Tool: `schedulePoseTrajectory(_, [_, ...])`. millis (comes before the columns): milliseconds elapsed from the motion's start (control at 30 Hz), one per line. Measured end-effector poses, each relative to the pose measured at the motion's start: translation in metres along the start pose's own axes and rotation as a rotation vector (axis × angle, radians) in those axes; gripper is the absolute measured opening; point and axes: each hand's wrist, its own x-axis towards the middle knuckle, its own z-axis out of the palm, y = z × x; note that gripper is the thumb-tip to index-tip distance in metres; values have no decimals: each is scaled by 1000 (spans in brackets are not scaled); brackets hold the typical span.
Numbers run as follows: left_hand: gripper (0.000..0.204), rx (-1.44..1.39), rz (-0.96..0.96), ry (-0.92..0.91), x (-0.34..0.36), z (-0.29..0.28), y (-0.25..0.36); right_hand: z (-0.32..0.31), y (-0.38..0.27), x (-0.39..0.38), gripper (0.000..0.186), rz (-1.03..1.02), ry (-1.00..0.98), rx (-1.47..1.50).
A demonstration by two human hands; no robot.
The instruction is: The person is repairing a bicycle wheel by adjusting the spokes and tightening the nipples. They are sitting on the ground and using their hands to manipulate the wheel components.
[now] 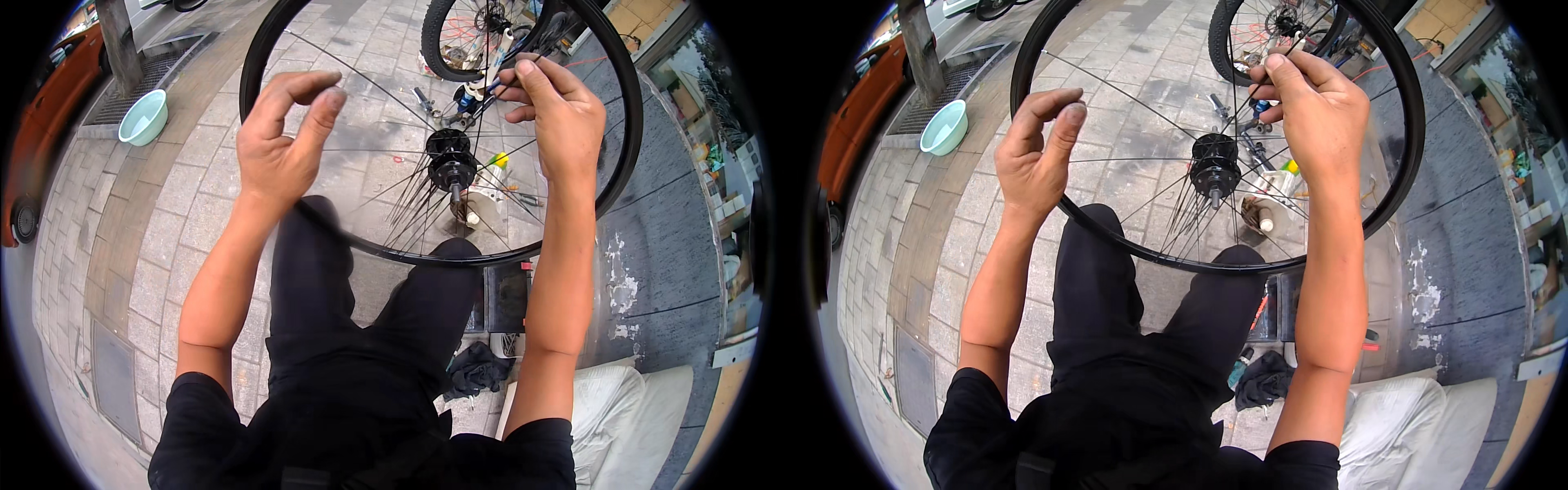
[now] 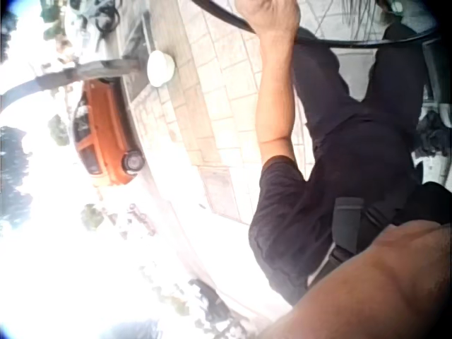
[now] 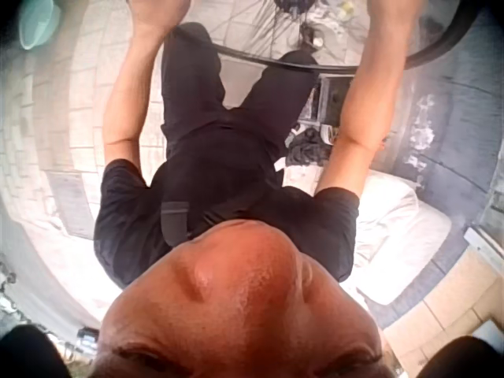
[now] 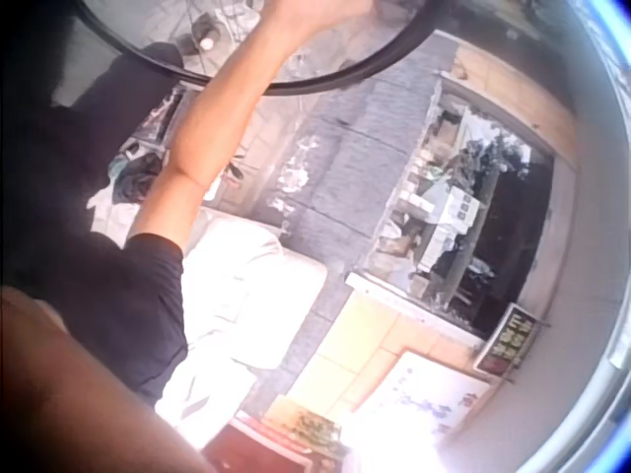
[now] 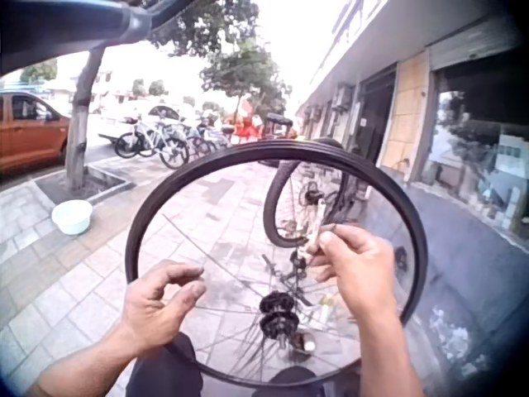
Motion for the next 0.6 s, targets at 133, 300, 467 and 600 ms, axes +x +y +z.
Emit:
schedulePoseTrajectory(133, [32, -95, -435, -302, -37, 28, 17, -2, -9, -5, 30, 2, -9, -28])
schedulePoseTrajectory(300, [53, -446, -614, -306, -31, 43, 16, -7, -10, -5, 28, 4, -28, -10])
schedulePoseTrajectory(467, [61, -740, -858, -439, -2, 52, 20, -11, -7, -2, 25, 0, -11, 22])
schedulePoseTrajectory(600, [50, -770, -866, -560, -2, 64, 21, -15, -3, -1, 27, 0, -19, 23])
